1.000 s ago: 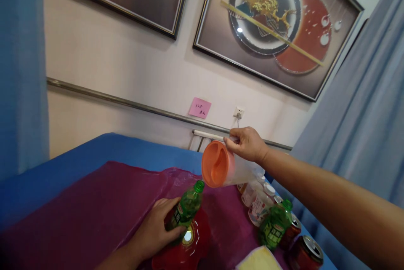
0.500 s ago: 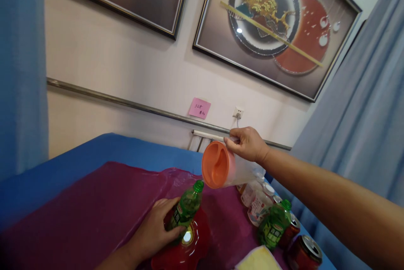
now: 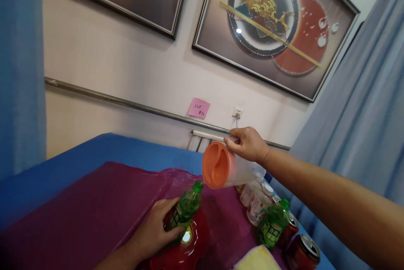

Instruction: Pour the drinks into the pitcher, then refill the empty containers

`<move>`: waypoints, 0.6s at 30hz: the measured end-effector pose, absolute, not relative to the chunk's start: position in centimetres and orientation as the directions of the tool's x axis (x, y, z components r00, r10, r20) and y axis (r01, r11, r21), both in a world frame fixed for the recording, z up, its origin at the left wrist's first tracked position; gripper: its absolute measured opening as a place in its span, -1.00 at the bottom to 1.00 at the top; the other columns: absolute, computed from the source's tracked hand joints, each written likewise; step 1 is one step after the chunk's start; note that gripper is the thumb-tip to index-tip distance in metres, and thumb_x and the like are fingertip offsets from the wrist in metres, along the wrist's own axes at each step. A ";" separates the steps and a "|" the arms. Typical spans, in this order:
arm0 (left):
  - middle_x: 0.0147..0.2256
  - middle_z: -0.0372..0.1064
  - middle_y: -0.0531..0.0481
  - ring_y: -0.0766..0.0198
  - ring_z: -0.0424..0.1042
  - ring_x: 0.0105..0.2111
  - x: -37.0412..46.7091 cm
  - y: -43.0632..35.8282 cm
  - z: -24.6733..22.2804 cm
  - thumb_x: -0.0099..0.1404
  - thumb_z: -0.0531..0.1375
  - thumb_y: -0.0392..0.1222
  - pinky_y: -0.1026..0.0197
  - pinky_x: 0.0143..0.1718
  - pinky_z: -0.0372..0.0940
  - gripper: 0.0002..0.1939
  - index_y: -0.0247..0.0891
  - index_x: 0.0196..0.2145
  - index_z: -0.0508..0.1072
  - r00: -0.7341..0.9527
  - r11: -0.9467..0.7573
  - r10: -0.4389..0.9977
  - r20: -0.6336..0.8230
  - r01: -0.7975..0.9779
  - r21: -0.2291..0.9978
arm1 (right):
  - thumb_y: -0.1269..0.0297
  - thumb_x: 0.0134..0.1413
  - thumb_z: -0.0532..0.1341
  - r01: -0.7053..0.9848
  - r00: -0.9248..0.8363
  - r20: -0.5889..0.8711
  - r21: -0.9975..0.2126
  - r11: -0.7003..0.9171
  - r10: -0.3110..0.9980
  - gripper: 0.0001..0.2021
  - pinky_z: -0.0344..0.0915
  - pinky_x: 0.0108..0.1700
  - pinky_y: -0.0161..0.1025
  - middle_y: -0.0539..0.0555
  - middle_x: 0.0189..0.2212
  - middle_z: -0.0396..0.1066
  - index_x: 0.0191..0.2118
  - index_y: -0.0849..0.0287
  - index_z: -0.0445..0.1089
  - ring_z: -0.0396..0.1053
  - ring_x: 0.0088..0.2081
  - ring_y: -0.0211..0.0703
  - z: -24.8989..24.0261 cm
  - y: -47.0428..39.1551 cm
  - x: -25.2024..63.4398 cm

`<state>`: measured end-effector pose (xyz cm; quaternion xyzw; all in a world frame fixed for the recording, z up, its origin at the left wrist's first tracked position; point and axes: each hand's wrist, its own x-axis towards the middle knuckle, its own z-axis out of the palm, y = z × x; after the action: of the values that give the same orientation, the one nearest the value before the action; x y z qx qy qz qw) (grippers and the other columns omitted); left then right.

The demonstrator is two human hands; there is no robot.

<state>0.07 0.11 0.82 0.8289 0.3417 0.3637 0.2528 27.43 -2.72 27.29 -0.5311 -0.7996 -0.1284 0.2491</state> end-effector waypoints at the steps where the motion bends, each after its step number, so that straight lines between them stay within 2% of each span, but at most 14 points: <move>1: -0.07 0.55 -0.11 -0.04 0.47 -0.08 0.1 0.1 0.8 0.06 0.38 -0.15 -0.03 0.01 0.28 -0.47 -0.17 0.02 0.50 0.500 -0.641 0.750 0.433 0.385 0.665 | 0.04 0.13 0.12 0.913 -0.312 0.533 -0.060 0.404 0.786 -0.61 -0.06 -0.50 -0.29 -0.12 -0.65 -0.04 -0.61 0.08 0.05 -0.05 -0.57 -0.32 27.3 -2.7 27.4; 6: -0.09 0.56 -0.08 -0.02 0.48 -0.09 0.1 0.0 0.9 0.02 0.40 -0.18 0.01 -0.01 0.30 -0.44 -0.14 0.02 0.50 0.486 -0.645 0.748 0.451 0.377 0.664 | 0.05 0.13 0.12 0.910 -0.317 0.534 -0.063 0.411 0.784 -0.61 -0.05 -0.50 -0.30 -0.12 -0.65 -0.04 -0.61 0.08 0.04 -0.05 -0.56 -0.32 27.3 -2.6 27.4; 18: -0.11 0.56 -0.07 -0.01 0.48 -0.12 0.0 -0.3 1.4 0.05 0.38 -0.18 0.02 -0.04 0.29 -0.52 -0.14 -0.03 0.51 0.502 -0.651 0.740 0.449 0.366 0.665 | 0.03 0.13 0.13 0.908 -0.313 0.535 -0.074 0.412 0.785 -0.60 -0.05 -0.50 -0.30 -0.11 -0.65 -0.02 -0.61 0.08 0.06 -0.05 -0.56 -0.31 27.2 -2.6 27.3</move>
<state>0.01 -0.26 1.36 0.8292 0.3333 0.3716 0.2513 27.27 -2.63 27.25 -0.5282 -0.8010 -0.1215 0.2540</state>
